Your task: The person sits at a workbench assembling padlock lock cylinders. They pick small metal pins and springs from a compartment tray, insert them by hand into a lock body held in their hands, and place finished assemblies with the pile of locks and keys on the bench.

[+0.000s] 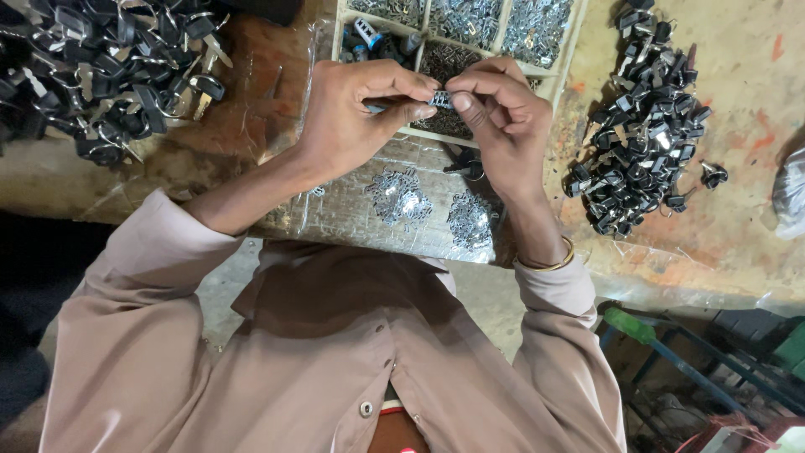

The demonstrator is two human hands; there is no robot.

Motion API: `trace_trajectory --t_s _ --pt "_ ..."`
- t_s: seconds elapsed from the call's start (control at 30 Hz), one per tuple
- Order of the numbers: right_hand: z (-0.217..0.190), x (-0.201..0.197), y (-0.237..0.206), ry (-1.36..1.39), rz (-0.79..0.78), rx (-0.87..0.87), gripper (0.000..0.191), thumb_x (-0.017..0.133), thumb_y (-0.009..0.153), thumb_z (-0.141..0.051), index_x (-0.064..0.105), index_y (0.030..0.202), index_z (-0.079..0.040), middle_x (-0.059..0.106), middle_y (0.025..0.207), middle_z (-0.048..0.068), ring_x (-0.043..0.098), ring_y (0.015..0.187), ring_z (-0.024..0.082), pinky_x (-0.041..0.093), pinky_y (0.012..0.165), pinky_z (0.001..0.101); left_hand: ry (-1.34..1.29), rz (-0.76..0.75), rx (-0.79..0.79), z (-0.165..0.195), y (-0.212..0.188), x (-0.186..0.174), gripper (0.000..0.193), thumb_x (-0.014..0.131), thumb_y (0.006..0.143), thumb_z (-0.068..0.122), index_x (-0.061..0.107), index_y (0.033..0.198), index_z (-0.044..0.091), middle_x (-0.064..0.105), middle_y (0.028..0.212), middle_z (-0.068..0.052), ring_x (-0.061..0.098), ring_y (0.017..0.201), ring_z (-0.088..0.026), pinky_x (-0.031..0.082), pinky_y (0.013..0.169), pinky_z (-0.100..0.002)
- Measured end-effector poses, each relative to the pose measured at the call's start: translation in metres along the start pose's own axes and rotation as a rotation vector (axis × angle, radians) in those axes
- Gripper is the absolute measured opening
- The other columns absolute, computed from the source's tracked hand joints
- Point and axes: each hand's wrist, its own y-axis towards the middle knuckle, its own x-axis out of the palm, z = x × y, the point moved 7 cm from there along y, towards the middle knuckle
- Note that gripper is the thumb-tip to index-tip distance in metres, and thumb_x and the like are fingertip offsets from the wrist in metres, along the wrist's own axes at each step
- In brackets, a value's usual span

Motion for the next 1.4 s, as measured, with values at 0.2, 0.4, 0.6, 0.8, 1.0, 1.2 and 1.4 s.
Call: trace_trajectory --t_s 0.2,0.4,0.6,0.8,1.0,1.2,1.4 --pt "0.002 0.002 -0.003 0.036 0.012 -0.011 0.017 0.07 0.106 0.009 0.072 0.122 0.002 0.06 0.121 0.005 0.057 0.097 0.007 0.046 0.082 0.0198 -0.006 0.001 0.019 0.0 0.0 -0.001 0.014 0.082 0.094 -0.007 0.075 0.105 -0.003 0.078 0.112 -0.014 0.079 0.106 -0.022 0.067 0.091 -0.029" --pt "-0.005 0.004 -0.001 -0.068 0.045 -0.03 0.018 0.072 0.104 0.008 0.073 0.12 0.0 0.06 0.12 0.005 0.055 0.095 0.008 0.045 0.075 0.0204 0.021 0.003 0.046 0.001 0.0 -0.001 0.015 0.083 0.093 -0.006 0.076 0.106 -0.002 0.078 0.111 -0.014 0.079 0.103 -0.021 0.068 0.089 -0.029" --pt "-0.037 0.015 -0.004 -0.569 0.005 -0.336 0.019 0.076 0.102 0.009 0.073 0.118 -0.001 0.064 0.113 0.007 0.064 0.099 0.018 0.053 0.082 0.0287 0.059 0.018 0.047 0.001 -0.001 -0.001 0.014 0.082 0.094 -0.005 0.077 0.106 -0.002 0.079 0.108 -0.012 0.08 0.1 -0.02 0.067 0.087 -0.029" --pt "-0.023 0.012 0.001 -0.238 -0.044 -0.114 0.018 0.067 0.108 0.009 0.073 0.122 0.001 0.056 0.127 0.007 0.062 0.095 0.009 0.053 0.067 0.0204 0.063 0.031 0.039 0.001 -0.001 0.0 0.015 0.084 0.092 -0.004 0.076 0.104 -0.002 0.079 0.106 -0.012 0.08 0.098 -0.02 0.067 0.085 -0.029" --pt "-0.007 0.008 0.0 -0.007 -0.076 0.073 0.023 0.067 0.105 0.01 0.07 0.127 0.004 0.058 0.13 0.007 0.061 0.09 0.006 0.052 0.066 0.0204 0.045 0.028 0.03 0.001 -0.003 -0.001 0.015 0.083 0.092 -0.005 0.076 0.105 -0.002 0.079 0.109 -0.013 0.08 0.1 -0.021 0.067 0.087 -0.029" --pt "-0.005 -0.001 -0.002 0.026 0.035 0.07 0.017 0.066 0.106 0.01 0.072 0.12 0.003 0.067 0.127 0.011 0.067 0.088 0.01 0.054 0.067 0.0232 0.027 0.021 0.059 0.002 -0.002 -0.001 0.014 0.083 0.093 -0.006 0.076 0.104 -0.003 0.078 0.111 -0.014 0.08 0.102 -0.021 0.067 0.089 -0.029" --pt "-0.007 0.0 -0.001 -0.011 0.005 0.043 0.017 0.07 0.104 0.008 0.074 0.119 0.0 0.067 0.127 0.012 0.069 0.091 0.011 0.058 0.07 0.0246 0.043 0.015 0.089 0.002 -0.002 -0.001 0.014 0.082 0.094 -0.006 0.076 0.106 -0.002 0.078 0.113 -0.015 0.079 0.104 -0.022 0.068 0.09 -0.03"
